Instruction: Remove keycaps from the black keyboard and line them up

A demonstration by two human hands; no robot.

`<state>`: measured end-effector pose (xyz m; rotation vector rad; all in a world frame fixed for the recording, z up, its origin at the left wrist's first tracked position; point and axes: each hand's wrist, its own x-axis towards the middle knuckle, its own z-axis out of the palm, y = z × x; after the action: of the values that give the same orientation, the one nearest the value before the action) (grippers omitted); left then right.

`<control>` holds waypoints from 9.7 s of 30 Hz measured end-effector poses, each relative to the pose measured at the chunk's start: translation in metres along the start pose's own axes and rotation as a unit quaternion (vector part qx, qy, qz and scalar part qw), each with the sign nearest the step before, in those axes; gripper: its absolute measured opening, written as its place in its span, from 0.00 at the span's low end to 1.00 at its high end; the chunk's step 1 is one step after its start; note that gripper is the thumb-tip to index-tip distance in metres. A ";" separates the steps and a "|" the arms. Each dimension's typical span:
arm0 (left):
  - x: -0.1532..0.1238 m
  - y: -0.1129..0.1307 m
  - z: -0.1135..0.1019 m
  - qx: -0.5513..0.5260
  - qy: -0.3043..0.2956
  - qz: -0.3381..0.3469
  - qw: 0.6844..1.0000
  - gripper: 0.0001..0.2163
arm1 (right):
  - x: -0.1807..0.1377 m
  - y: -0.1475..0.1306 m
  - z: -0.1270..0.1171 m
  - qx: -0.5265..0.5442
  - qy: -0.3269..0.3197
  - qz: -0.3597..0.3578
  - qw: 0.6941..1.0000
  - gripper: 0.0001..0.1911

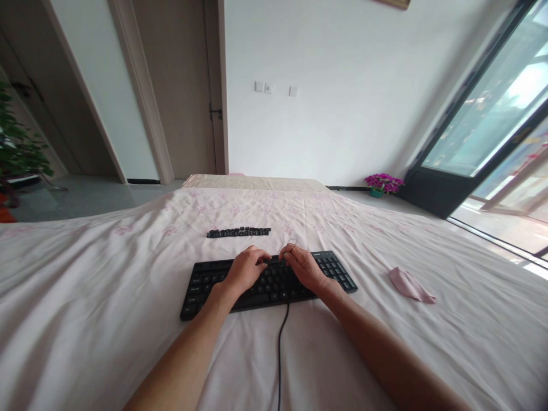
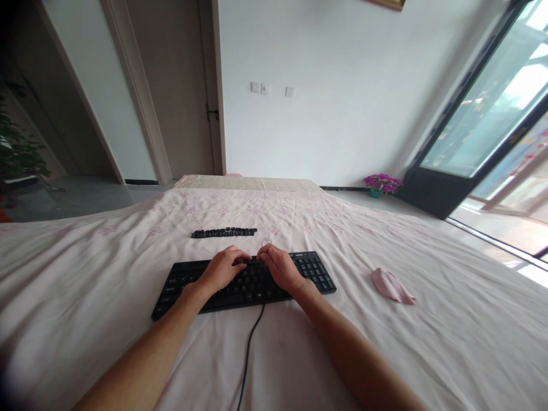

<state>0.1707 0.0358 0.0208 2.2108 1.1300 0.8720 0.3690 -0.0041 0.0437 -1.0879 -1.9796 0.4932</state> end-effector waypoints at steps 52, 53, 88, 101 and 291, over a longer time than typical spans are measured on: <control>-0.003 -0.011 -0.005 -0.332 0.069 -0.101 0.935 0.25 | 0.017 -0.027 0.022 -0.200 -0.012 -0.050 0.978 0.12; -0.003 -0.012 -0.005 -0.335 0.069 -0.098 0.935 0.25 | 0.021 -0.028 0.025 -0.204 -0.018 -0.046 0.978 0.11; -0.002 -0.006 -0.008 -0.240 0.082 -0.112 0.961 0.13 | 0.110 0.085 0.017 -0.223 0.019 0.242 0.944 0.11; -0.004 -0.010 -0.006 -0.235 0.073 -0.088 0.965 0.11 | 0.009 -0.036 0.001 -0.118 -0.078 -0.038 0.989 0.30; 0.022 0.042 0.040 0.095 -0.001 -0.016 0.995 0.13 | -0.021 -0.001 0.000 -0.183 0.159 0.035 0.970 0.06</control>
<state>0.2312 0.0259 0.0297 2.3374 1.2906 0.7780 0.3748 -0.0220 0.0348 -1.3708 -1.7886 -0.0204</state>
